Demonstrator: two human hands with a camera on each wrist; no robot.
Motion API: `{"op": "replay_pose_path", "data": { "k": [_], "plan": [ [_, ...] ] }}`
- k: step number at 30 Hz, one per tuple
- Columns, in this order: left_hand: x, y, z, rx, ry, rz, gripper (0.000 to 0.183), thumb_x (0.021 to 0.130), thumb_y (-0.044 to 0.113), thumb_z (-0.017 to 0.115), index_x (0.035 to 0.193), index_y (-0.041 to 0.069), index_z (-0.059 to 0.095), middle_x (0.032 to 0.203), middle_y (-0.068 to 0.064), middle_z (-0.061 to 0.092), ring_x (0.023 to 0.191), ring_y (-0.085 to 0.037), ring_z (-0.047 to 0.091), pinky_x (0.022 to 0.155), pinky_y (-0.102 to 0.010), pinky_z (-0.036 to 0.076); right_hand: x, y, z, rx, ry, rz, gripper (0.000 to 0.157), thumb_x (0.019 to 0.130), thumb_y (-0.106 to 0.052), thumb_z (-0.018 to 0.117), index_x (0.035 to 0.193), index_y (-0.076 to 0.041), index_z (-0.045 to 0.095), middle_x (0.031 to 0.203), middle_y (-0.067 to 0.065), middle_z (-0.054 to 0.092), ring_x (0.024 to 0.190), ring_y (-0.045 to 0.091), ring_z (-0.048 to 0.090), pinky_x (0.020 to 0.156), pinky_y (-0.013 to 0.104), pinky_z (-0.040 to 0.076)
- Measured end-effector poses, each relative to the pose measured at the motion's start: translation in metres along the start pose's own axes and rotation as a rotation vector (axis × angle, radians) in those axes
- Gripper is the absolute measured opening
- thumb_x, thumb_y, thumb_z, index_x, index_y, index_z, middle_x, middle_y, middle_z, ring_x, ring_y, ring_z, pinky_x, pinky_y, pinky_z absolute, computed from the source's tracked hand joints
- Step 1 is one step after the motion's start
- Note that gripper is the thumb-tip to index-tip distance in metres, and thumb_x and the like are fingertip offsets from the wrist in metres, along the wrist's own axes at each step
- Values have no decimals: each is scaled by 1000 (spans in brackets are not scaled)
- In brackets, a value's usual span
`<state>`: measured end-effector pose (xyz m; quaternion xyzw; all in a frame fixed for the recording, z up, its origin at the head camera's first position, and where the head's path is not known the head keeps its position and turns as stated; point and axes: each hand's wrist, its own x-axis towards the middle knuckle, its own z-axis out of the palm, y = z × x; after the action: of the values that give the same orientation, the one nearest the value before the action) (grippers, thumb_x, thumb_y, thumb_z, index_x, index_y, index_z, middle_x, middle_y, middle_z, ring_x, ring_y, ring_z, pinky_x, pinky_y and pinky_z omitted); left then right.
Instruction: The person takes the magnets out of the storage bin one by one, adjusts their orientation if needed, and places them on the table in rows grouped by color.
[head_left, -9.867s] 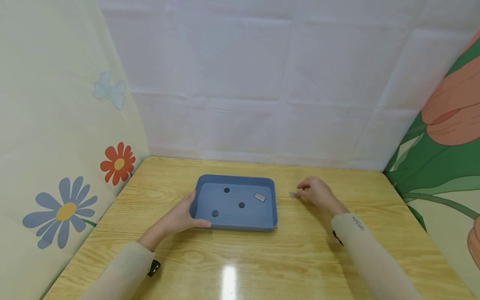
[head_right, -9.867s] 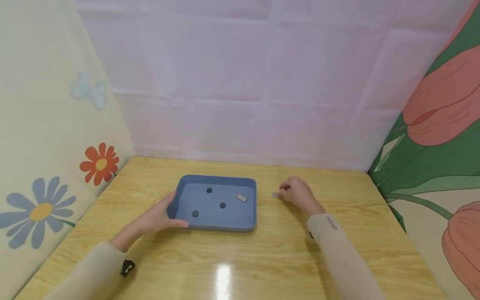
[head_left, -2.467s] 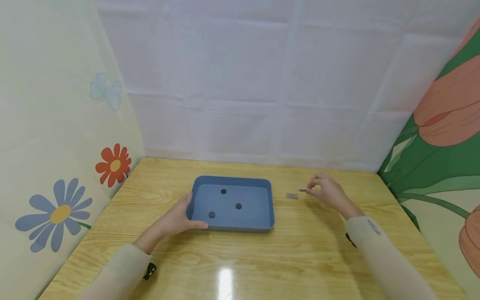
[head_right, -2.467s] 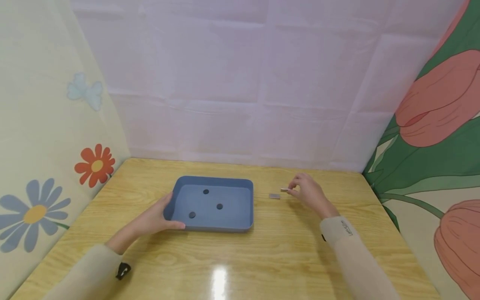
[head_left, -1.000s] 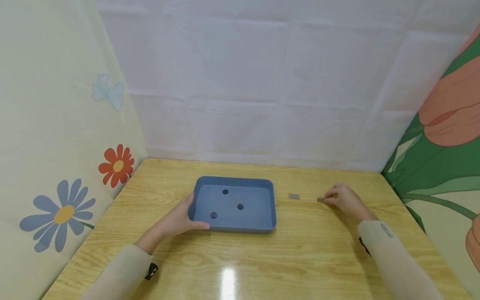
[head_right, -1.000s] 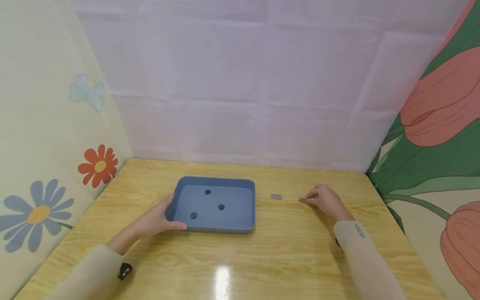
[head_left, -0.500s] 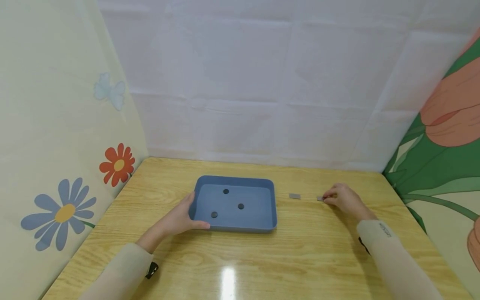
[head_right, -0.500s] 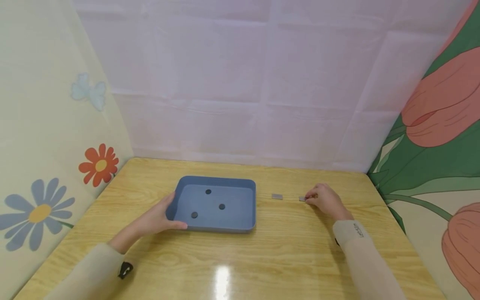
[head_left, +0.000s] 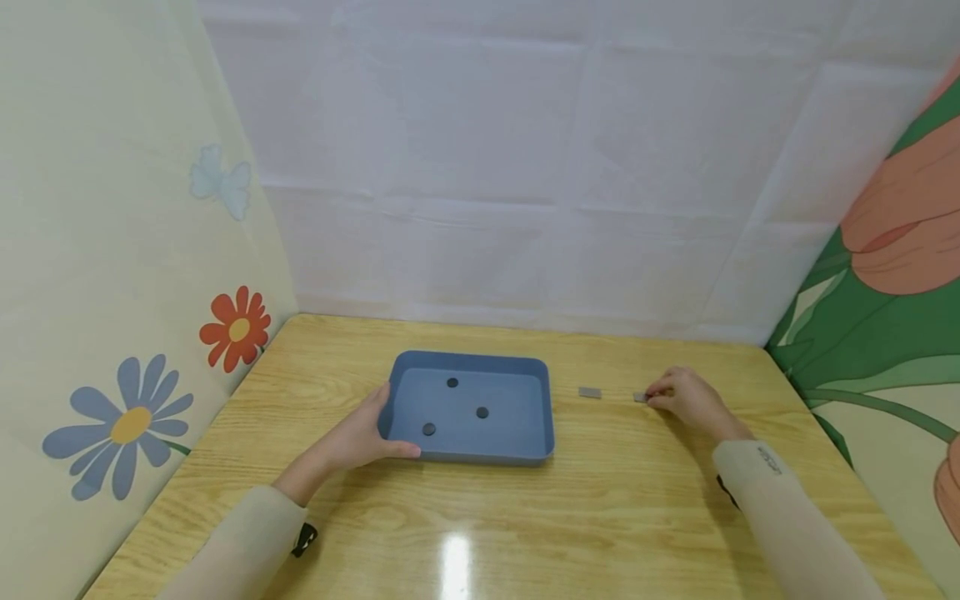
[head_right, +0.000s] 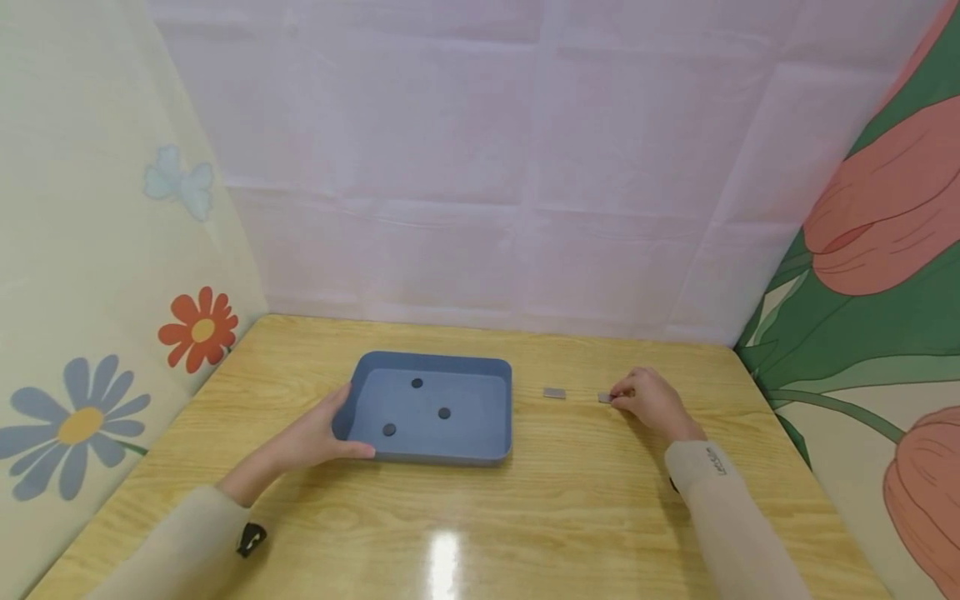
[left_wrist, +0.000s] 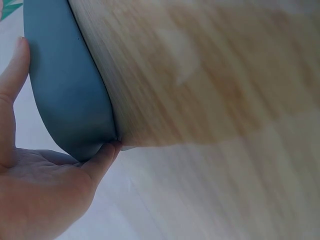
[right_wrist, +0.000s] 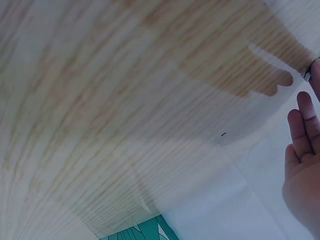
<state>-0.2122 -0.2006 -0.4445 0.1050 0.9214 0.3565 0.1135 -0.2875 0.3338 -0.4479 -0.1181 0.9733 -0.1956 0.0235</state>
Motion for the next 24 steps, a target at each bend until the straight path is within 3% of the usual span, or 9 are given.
{"op": "replay_pose_path", "data": {
  "k": [24],
  "plan": [
    [-1,1,-1,-5,-3,11,133,66,59,79,153,0,-2,161,-23,4,148,-43,12,116,-60,23,-2,-6,-4,-8,-13,-16,21,87,-25,70,104,-13,74,95,5,63,83,16,54,68,29,45]
  ]
}}
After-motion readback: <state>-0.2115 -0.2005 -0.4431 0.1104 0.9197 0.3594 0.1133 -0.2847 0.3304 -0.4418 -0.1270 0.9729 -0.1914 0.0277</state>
